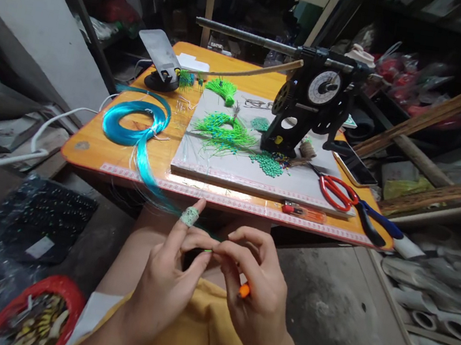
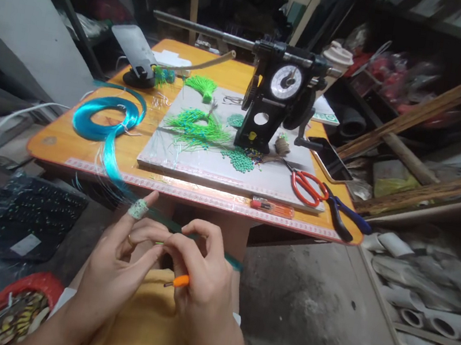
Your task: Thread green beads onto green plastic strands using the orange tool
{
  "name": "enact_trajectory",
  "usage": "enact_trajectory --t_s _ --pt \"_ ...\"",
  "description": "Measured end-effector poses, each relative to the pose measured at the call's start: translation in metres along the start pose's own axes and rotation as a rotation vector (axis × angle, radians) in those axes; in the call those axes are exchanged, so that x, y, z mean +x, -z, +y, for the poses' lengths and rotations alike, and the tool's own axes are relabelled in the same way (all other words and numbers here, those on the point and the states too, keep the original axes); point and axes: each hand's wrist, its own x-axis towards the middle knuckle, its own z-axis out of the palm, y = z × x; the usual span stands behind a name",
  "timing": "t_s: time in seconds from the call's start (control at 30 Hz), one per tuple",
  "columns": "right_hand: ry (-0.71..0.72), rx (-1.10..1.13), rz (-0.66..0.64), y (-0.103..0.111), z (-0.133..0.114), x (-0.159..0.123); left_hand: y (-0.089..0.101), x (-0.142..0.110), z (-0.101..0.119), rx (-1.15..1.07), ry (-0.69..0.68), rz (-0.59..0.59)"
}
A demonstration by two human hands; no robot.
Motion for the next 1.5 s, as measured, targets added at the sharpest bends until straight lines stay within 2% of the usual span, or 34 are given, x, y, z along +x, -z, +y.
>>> enact_trajectory --t_s 0.07,0.13,0.3,0.37,0.47,0.57,0.63,0.77,0.8,0.87,0.97,1.1,1.23,1.33,1.4,1.5 --pt "0.019 -0.021 0.013 -0.001 0.000 0.002 -0.001 0.000 -0.001 -0.037 0.006 -0.005" --pt "0.007 0.051 0.016 -0.001 -0.001 0.001 -0.001 0.000 -0.003 -0.046 -0.021 0.003" --pt "-0.188 0.701 -0.035 0.007 -0.001 -0.007 0.000 0.005 -0.013 0.103 -0.245 0.058" --pt "-0.261 0.781 -0.011 0.011 0.000 -0.008 -0.001 0.006 -0.017 0.150 -0.374 0.107" --pt "-0.263 0.447 -0.060 0.018 0.003 -0.004 -0.002 0.006 -0.019 0.154 -0.532 0.156" --pt "-0.076 0.077 -0.087 0.023 0.006 0.003 0.000 0.004 -0.017 0.105 -0.581 0.117" --pt "0.033 -0.052 -0.012 0.026 0.009 0.004 0.005 0.002 -0.016 0.061 -0.510 0.003" --pt "0.161 -0.219 0.074 0.033 0.013 0.000 0.017 0.003 -0.013 -0.132 -0.238 -0.358" --pt "0.183 -0.250 0.068 0.035 0.014 -0.002 0.019 0.004 -0.011 -0.200 -0.167 -0.410" --pt "0.216 -0.293 0.052 0.037 0.015 -0.004 0.019 0.007 -0.005 -0.311 -0.049 -0.437" --pt "0.245 -0.321 0.018 0.037 0.015 -0.006 0.013 0.013 0.005 -0.280 -0.013 -0.331" --pt "0.269 -0.357 0.052 0.038 0.019 -0.008 0.005 0.018 0.012 -0.040 -0.140 -0.147" --pt "0.250 -0.327 0.098 0.039 0.021 -0.004 0.006 0.020 0.009 0.142 -0.289 -0.080" --pt "0.161 -0.255 0.129 0.036 0.016 0.001 0.006 0.018 0.008 0.188 -0.301 -0.012" --pt "0.093 -0.156 0.080 0.033 0.010 0.005 0.005 0.016 0.008 0.170 -0.314 0.001" --pt "-0.009 0.019 -0.050 0.028 0.003 0.007 0.004 0.015 0.007 0.125 -0.394 -0.043"
